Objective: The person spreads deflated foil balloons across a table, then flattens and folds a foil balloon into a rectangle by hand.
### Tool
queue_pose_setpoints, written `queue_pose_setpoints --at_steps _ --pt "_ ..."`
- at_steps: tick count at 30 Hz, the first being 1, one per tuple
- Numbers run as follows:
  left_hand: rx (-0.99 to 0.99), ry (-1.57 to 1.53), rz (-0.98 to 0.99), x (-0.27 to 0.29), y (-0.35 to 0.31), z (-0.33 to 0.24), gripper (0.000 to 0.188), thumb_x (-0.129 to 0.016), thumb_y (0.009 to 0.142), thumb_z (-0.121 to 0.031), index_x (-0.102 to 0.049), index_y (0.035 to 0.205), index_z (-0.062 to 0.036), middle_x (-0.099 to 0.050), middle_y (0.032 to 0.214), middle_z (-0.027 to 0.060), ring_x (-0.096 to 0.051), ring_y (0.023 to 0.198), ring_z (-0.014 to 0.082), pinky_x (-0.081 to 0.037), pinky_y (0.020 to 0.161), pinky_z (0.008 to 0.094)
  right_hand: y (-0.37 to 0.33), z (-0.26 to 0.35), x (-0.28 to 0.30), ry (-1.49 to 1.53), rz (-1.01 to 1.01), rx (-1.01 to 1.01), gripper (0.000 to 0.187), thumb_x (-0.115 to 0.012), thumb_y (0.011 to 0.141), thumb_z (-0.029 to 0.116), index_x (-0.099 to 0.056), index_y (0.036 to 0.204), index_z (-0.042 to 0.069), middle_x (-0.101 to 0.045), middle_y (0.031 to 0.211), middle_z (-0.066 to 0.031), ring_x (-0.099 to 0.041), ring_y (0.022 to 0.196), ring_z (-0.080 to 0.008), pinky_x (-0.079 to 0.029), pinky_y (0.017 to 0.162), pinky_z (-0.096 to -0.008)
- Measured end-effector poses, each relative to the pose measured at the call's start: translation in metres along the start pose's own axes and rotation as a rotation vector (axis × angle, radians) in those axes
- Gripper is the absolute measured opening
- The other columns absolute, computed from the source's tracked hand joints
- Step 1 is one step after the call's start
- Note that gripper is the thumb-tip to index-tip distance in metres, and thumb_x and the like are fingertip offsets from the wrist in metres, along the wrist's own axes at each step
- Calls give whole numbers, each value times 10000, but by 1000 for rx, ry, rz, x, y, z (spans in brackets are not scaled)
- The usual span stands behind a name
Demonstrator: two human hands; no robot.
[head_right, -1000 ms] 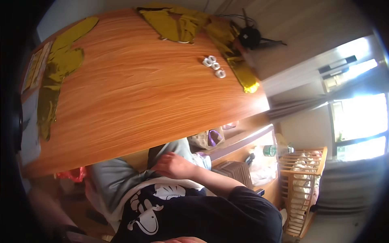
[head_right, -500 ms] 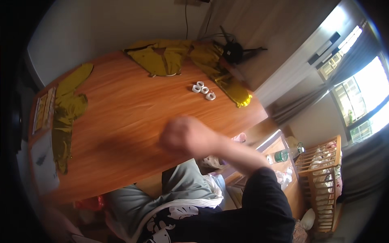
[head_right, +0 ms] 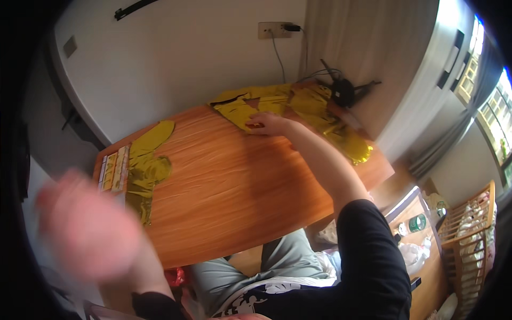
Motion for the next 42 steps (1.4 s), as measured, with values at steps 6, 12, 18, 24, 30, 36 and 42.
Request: queue_pose_setpoints --at_steps 6,12,18,24,30,36,42 --pt "1207 574 -265 82 -183 243 325 -562 1044 -243 -606 1319 -76 -594 1378 97 -499 1347 215 -335 1188 391 -41 -51 13 -19 10 -169 505 -586 1025 490 -585 1491 297 -398 1647 -78 -324 1499 -363 -256 1248 -457" --pt "1428 715 -216 127 -281 288 355 -572 1032 -246 -676 1358 -155 -666 1334 66 -602 1206 188 -421 1106 418 -23 -43 2 -74 -45 -100 432 -588 1025 444 -634 1437 325 -446 1614 -82 -394 1445 -401 -330 1206 -475" --pt "1320 1362 639 106 -310 289 467 -619 982 -508 -669 1394 -295 -519 1563 66 -410 1488 293 -296 1204 537 -5 -40 19 -21 64 -140 315 -600 1026 350 -756 1236 177 -679 1286 -163 -647 1126 -337 -502 984 -455" --pt "1123 1383 723 103 -311 283 454 -637 989 -473 -656 1408 -297 -463 1599 100 -326 1528 306 -231 1243 567 24 -42 28 49 -123 -217 356 -575 998 371 -754 1053 68 -744 1036 -178 -692 967 -401 -535 855 -467" --pt "1276 1325 932 83 -309 297 462 -615 1005 -415 -627 1441 -261 -456 1612 80 -325 1535 298 -233 1252 526 27 -81 48 154 -482 -461 442 -602 983 400 -709 1162 10 -720 1140 -242 -674 1086 -417 -526 933 -450" --pt "1367 1311 843 108 -313 284 460 -588 1006 -425 -648 1397 -191 -487 1590 72 -394 1500 274 -239 1267 491 9 -28 37 73 -492 -46 415 -739 938 303 -688 1256 41 -735 1183 -193 -698 1121 -342 -535 979 -420" --pt "1394 1265 850 89 -303 291 454 -578 1004 -385 -632 1415 -201 -508 1570 54 -391 1501 265 -234 1271 483 -9 -74 101 256 -532 -330 303 -769 921 242 -741 1136 31 -765 1044 -138 -728 981 -252 -561 859 -369"
Point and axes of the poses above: each hand's wrist, its own y-axis towards the middle knuckle, its own x-axis out of the back of the hand, z = x × y, the point moved 2 cm from there along y, towards the middle knuckle
